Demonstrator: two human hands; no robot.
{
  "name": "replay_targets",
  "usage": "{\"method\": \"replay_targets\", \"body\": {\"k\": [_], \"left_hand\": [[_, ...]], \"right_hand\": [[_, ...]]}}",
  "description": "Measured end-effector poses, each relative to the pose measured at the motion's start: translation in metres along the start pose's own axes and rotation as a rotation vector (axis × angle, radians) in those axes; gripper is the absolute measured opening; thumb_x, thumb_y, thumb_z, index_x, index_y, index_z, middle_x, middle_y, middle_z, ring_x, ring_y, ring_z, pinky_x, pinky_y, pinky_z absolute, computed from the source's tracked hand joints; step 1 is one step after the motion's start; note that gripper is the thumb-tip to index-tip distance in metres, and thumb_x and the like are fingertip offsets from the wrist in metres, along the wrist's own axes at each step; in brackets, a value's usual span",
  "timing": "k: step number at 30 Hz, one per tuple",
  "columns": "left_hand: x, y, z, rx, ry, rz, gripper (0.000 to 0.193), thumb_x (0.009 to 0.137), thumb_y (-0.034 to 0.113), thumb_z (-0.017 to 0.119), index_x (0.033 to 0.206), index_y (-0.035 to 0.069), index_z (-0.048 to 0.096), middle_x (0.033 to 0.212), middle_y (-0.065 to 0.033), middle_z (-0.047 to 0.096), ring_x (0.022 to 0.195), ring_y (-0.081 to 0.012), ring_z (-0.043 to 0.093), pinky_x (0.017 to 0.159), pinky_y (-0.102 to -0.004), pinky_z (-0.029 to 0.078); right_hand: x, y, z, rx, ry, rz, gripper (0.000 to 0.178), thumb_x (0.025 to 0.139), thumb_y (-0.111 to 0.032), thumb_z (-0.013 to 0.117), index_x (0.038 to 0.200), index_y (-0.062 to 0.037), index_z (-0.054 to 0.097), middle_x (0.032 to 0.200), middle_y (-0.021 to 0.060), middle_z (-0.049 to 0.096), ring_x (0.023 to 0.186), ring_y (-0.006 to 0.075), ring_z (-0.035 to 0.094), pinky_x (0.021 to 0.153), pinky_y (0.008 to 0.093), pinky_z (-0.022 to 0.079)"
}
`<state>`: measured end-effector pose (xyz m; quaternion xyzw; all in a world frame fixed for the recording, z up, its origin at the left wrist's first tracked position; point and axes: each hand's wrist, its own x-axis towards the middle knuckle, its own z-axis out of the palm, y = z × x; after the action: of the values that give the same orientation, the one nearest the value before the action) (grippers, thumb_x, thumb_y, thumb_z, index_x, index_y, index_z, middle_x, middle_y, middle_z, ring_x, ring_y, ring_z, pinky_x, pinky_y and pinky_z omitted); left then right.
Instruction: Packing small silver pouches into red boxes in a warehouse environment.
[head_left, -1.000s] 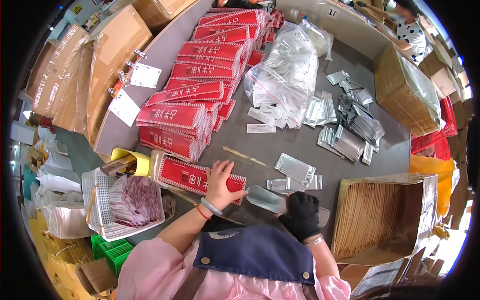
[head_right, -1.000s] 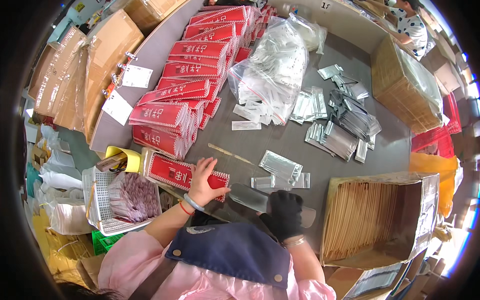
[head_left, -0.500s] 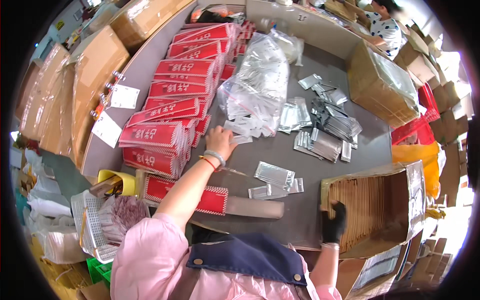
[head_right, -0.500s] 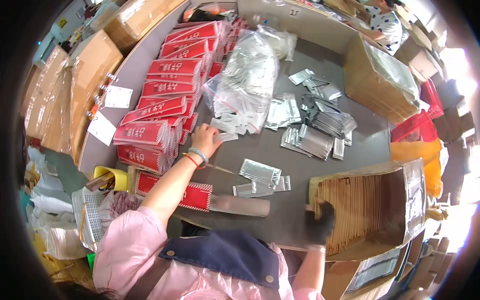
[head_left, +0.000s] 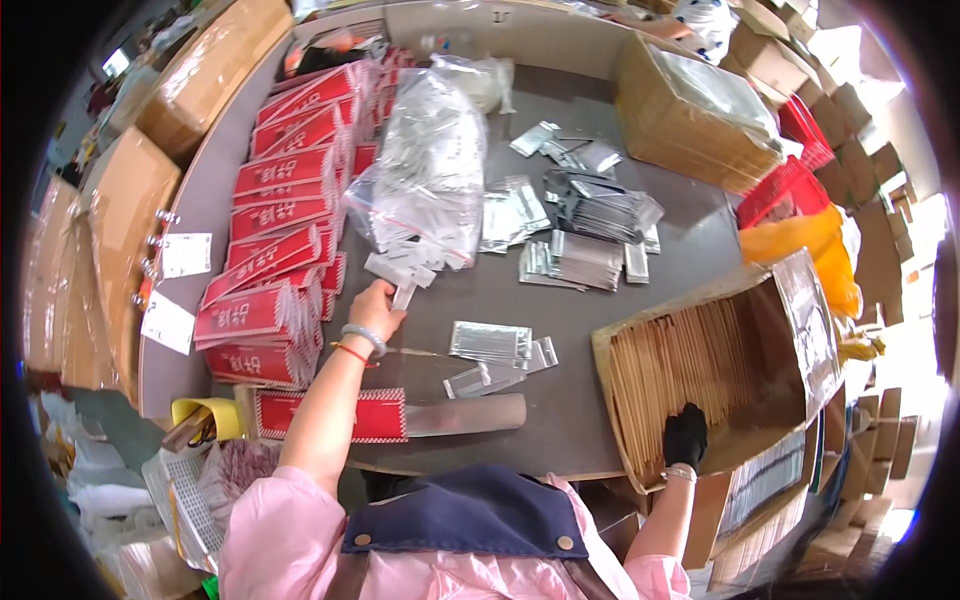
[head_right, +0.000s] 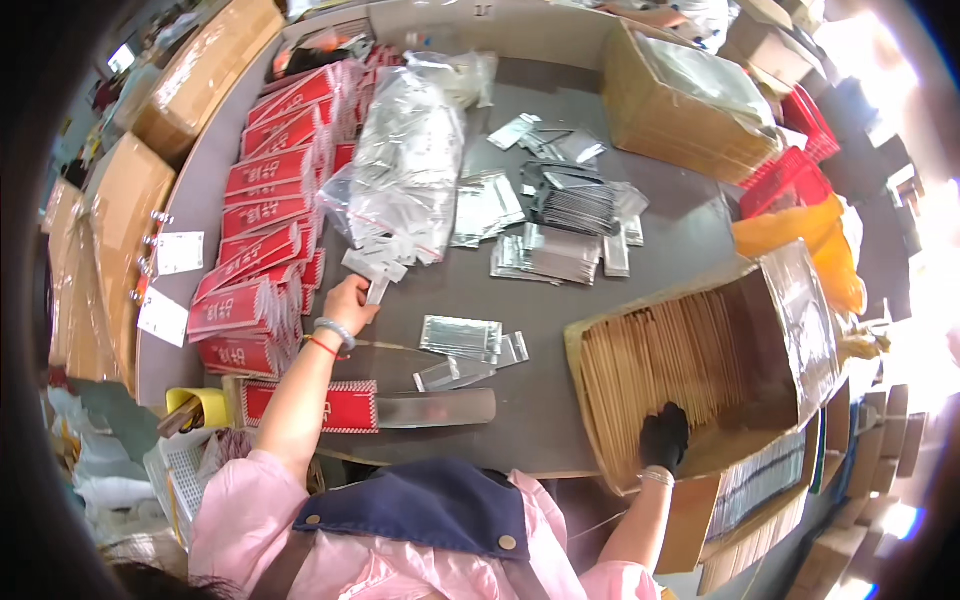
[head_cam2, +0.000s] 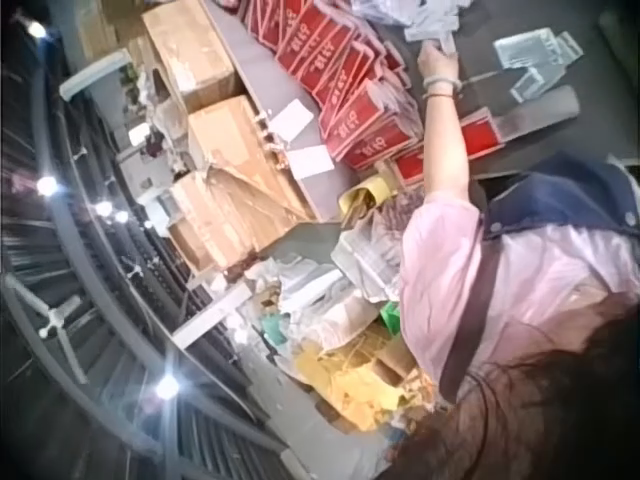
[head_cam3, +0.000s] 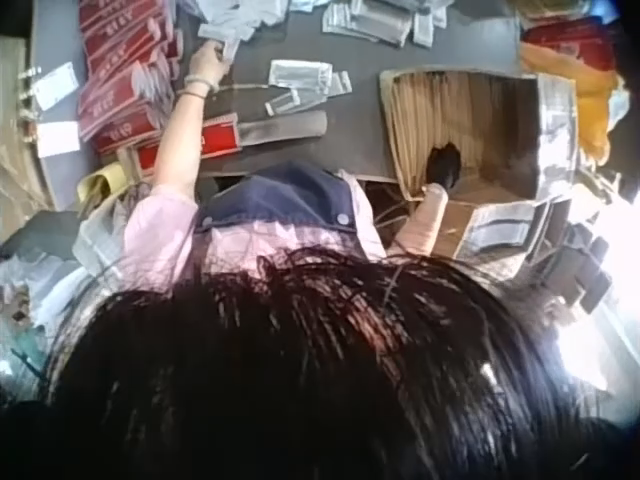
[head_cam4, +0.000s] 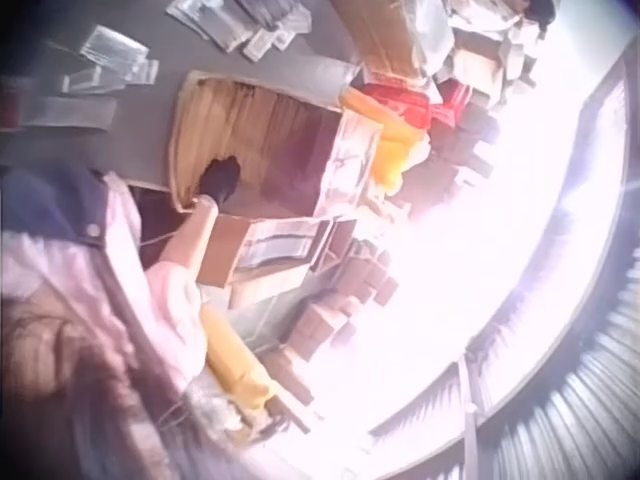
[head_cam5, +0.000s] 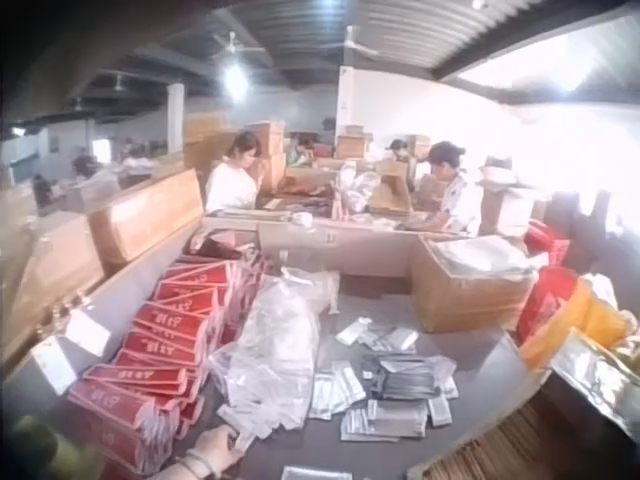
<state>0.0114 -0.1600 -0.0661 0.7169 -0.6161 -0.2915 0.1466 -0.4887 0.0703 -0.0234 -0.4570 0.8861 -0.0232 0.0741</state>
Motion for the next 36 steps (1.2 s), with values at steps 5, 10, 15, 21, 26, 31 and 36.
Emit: {"method": "replay_targets", "body": {"k": [5, 10, 15, 21, 26, 31, 36], "left_hand": [[-0.009, 0.004, -0.007, 0.159, -0.051, 0.109, 0.021, 0.07, 0.017, 0.079, 0.084, 0.006, 0.068, 0.083, -0.0141, 0.069, 0.082, -0.0324, 0.067, 0.075, -0.0419, 0.053], [-0.035, 0.038, -0.003, -0.107, -0.217, 0.295, 0.019, 0.075, 0.015, 0.075, 0.088, 0.003, 0.068, 0.081, -0.0146, 0.07, 0.074, -0.0286, 0.069, 0.07, -0.0363, 0.054], [-0.051, 0.067, 0.041, 0.068, -0.124, 0.646, 0.023, 0.071, 0.017, 0.079, 0.089, 0.009, 0.068, 0.09, -0.0085, 0.063, 0.089, -0.028, 0.061, 0.078, -0.0392, 0.049], [-0.048, 0.091, 0.051, 0.172, -0.133, 0.679, 0.037, 0.066, 0.021, 0.081, 0.098, 0.013, 0.064, 0.1, -0.0056, 0.058, 0.1, -0.0291, 0.053, 0.086, -0.0427, 0.042], [-0.061, 0.071, 0.046, 0.144, -0.036, 0.681, 0.036, 0.062, 0.019, 0.083, 0.093, 0.011, 0.065, 0.078, -0.0067, 0.061, 0.081, -0.0279, 0.058, 0.079, -0.0424, 0.045], [-0.133, 0.059, 0.005, 0.114, -0.44, 0.474, 0.03, 0.063, 0.018, 0.082, 0.086, 0.011, 0.065, 0.085, -0.0065, 0.066, 0.086, -0.0274, 0.059, 0.081, -0.0423, 0.045], [-0.167, 0.032, -0.018, 0.137, -0.028, 0.528, 0.057, 0.056, 0.027, 0.086, 0.107, 0.01, 0.066, 0.114, -0.0065, 0.059, 0.105, -0.0301, 0.05, 0.091, -0.0447, 0.041]], "right_hand": [[-0.003, 0.004, 0.006, 0.048, 0.007, 0.032, 0.042, 0.085, -0.024, 0.053, 0.118, 0.0014, 0.058, 0.114, 0.021, 0.06, 0.107, 0.0369, 0.057, 0.095, 0.0457, 0.045], [-0.009, 0.012, -0.001, 0.322, 0.228, 0.178, 0.018, 0.09, -0.015, 0.052, 0.101, -0.0008, 0.054, 0.096, 0.0176, 0.06, 0.09, 0.0331, 0.057, 0.081, 0.0399, 0.046], [-0.027, -0.037, -0.004, 0.829, 0.307, 0.051, 0.008, 0.096, -0.009, 0.05, 0.096, -0.0012, 0.052, 0.086, 0.0124, 0.058, 0.076, 0.0218, 0.056, 0.069, 0.033, 0.046], [-0.057, -0.094, -0.006, 0.975, 0.161, -0.17, 0.006, 0.098, -0.009, 0.051, 0.096, -0.0058, 0.055, 0.08, 0.0016, 0.053, 0.074, 0.011, 0.049, 0.069, 0.0267, 0.042], [-0.057, -0.15, -0.007, 0.914, 0.022, -0.516, 0.014, 0.091, -0.005, 0.059, 0.104, -0.0031, 0.064, 0.082, 0.0145, 0.062, 0.077, 0.029, 0.061, 0.071, 0.0349, 0.048], [-0.051, -0.165, -0.012, 0.799, -0.219, -0.613, 0.024, 0.09, -0.007, 0.06, 0.113, -0.0077, 0.066, 0.082, 0.0138, 0.059, 0.075, 0.03, 0.06, 0.068, 0.0379, 0.047], [-0.046, -0.168, 0.0, 0.309, -0.402, -0.778, 0.027, 0.089, -0.024, 0.061, 0.115, -0.0236, 0.068, 0.085, 0.0109, 0.06, 0.082, 0.0311, 0.062, 0.072, 0.0419, 0.051]]}}
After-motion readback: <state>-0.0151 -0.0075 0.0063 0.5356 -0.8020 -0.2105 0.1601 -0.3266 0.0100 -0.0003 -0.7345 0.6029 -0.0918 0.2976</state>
